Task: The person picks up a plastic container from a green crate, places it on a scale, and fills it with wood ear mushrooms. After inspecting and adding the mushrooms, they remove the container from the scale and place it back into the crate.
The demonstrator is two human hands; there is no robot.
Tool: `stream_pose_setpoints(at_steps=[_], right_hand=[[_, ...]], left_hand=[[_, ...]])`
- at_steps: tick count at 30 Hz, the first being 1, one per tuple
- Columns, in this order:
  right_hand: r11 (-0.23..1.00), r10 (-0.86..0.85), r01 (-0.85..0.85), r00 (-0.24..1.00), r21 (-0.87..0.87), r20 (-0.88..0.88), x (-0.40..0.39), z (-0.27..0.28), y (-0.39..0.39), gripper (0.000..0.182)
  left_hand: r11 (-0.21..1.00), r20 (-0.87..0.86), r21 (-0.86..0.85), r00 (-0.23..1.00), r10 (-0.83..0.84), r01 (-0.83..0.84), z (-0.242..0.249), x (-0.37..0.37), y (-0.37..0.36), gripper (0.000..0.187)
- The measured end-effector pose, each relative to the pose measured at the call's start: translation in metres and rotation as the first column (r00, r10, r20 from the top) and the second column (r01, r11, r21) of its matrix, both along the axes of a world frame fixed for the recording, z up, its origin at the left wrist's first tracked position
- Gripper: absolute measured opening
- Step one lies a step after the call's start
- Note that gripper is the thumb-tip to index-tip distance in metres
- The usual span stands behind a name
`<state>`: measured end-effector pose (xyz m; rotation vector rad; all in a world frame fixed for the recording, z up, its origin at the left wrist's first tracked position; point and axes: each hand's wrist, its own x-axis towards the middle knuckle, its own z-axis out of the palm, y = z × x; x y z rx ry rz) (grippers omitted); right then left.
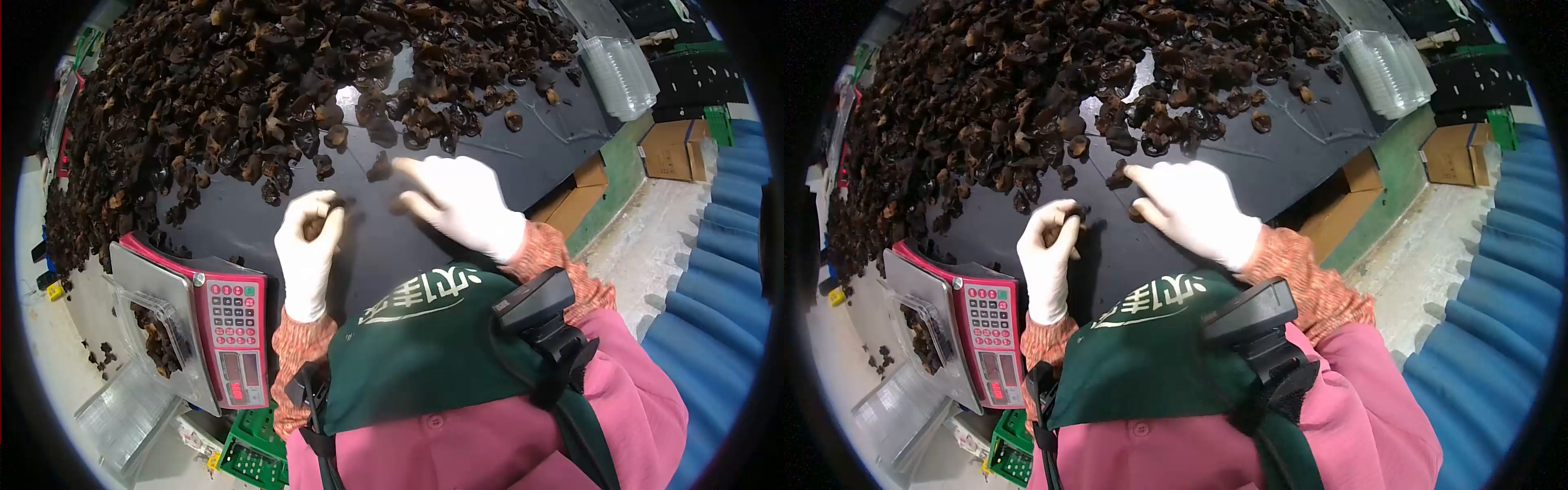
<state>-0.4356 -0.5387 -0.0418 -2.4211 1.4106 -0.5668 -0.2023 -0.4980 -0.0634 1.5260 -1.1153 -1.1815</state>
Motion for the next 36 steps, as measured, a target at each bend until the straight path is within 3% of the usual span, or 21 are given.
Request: stream_pose_setpoints(at_steps=[3,5,6,7,9,10,11,13,15,19,21,22,23,24,25,26,27,29,31,33,36], right_hand=[[0.999,0.025,-0.025,1.000,0.025,0.015,0.018,-0.030,-0.016,0.026],[0.999,0.003,-0.007,0.993,0.034,0.119,0.020,-0.053,-0.026,0.022],[0.998,-0.033,0.025,0.986,0.053,0.162,0.021,-0.037,-0.025,0.015],[0.980,-0.075,0.026,0.965,0.195,0.252,0.019,-0.024,-0.019,0.015],[0.998,0.033,-0.043,0.983,0.054,0.182,0.013,-0.013,-0.006,0.016],[0.994,0.088,-0.091,0.994,0.051,0.060,0.013,-0.009,0.003,0.017],[0.991,0.127,-0.125,0.991,-0.047,0.041,0.015,-0.017,0.009,0.016],[0.990,0.141,-0.141,0.989,-0.003,0.053,0.016,-0.031,0.012,0.017],[0.989,0.083,-0.095,0.991,0.112,0.103,0.017,-0.035,0.012,0.018],[0.948,-0.028,-0.078,0.945,0.308,0.325,0.022,-0.013,0.006,0.020],[0.905,0.052,-0.231,0.893,0.356,0.447,0.027,0.007,0.011,0.025],[0.873,0.150,-0.333,0.879,0.356,0.453,0.031,0.015,0.011,0.027],[0.827,0.242,-0.431,0.853,0.361,0.463,0.035,0.023,0.013,0.030],[0.815,0.264,-0.439,0.863,0.379,0.431,0.035,0.027,0.014,0.035],[0.825,0.237,-0.435,0.846,0.361,0.478,0.035,0.033,0.006,0.038],[0.896,0.104,-0.281,0.886,0.345,0.452,0.033,0.030,-0.004,0.042],[0.937,-0.036,-0.118,0.903,0.329,0.429,0.030,0.024,-0.014,0.046],[0.947,-0.229,0.186,0.963,0.261,0.146,0.031,0.012,-0.040,0.033],[0.980,-0.195,0.198,0.975,0.018,-0.106,0.032,-0.022,-0.056,0.022],[0.993,-0.122,0.122,0.992,-0.004,0.043,0.028,-0.033,-0.048,0.017],[0.945,-0.053,-0.032,0.967,0.325,0.249,0.028,0.012,-0.015,0.016]], left_hand=[[0.983,-0.492,0.181,0.869,0.055,0.040,0.011,0.008,0.025,0.009],[0.975,-0.607,0.215,0.791,0.083,0.063,0.009,0.004,0.038,0.016],[0.979,-0.669,0.193,0.739,0.085,0.062,0.010,-0.001,0.043,0.027],[0.970,-0.736,0.219,0.670,0.097,0.100,0.004,0.000,0.048,0.034],[0.964,-0.821,0.228,0.560,0.113,0.140,-0.010,0.000,0.053,0.030],[0.958,-0.831,0.248,0.540,0.133,0.146,-0.013,0.001,0.053,0.028],[0.954,-0.840,0.261,0.522,0.148,0.150,-0.014,0.001,0.050,0.026],[0.942,-0.851,0.298,0.491,0.187,0.157,-0.010,0.004,0.045,0.023],[0.931,-0.802,0.329,0.568,0.186,0.160,-0.005,0.005,0.043,0.022],[0.922,-0.803,0.350,0.561,0.202,0.168,-0.010,0.001,0.045,0.029],[0.906,-0.825,0.382,0.509,0.246,0.182,-0.008,-0.003,0.042,0.039],[0.892,-0.869,0.371,0.435,0.235,0.259,0.002,-0.006,0.037,0.058],[0.804,-0.798,0.556,0.408,0.444,0.212,0.013,-0.011,0.036,0.064],[0.813,-0.820,0.535,0.374,0.434,0.230,0.010,-0.010,0.036,0.060],[0.820,-0.837,0.518,0.343,0.427,0.243,0.005,-0.006,0.037,0.057],[0.838,-0.853,0.437,0.446,0.272,0.325,-0.005,0.001,0.041,0.050],[0.828,-0.910,0.410,0.237,0.341,0.382,-0.010,0.001,0.044,0.042],[0.835,-0.922,0.373,0.260,0.286,0.405,-0.019,0.001,0.050,0.036],[0.841,-0.926,0.361,0.265,0.270,0.403,-0.016,-0.001,0.050,0.034],[0.850,-0.927,0.358,0.255,0.274,0.387,-0.012,-0.003,0.048,0.034],[0.792,-0.890,0.454,0.249,0.381,0.408,-0.002,-0.012,0.048,0.040]])
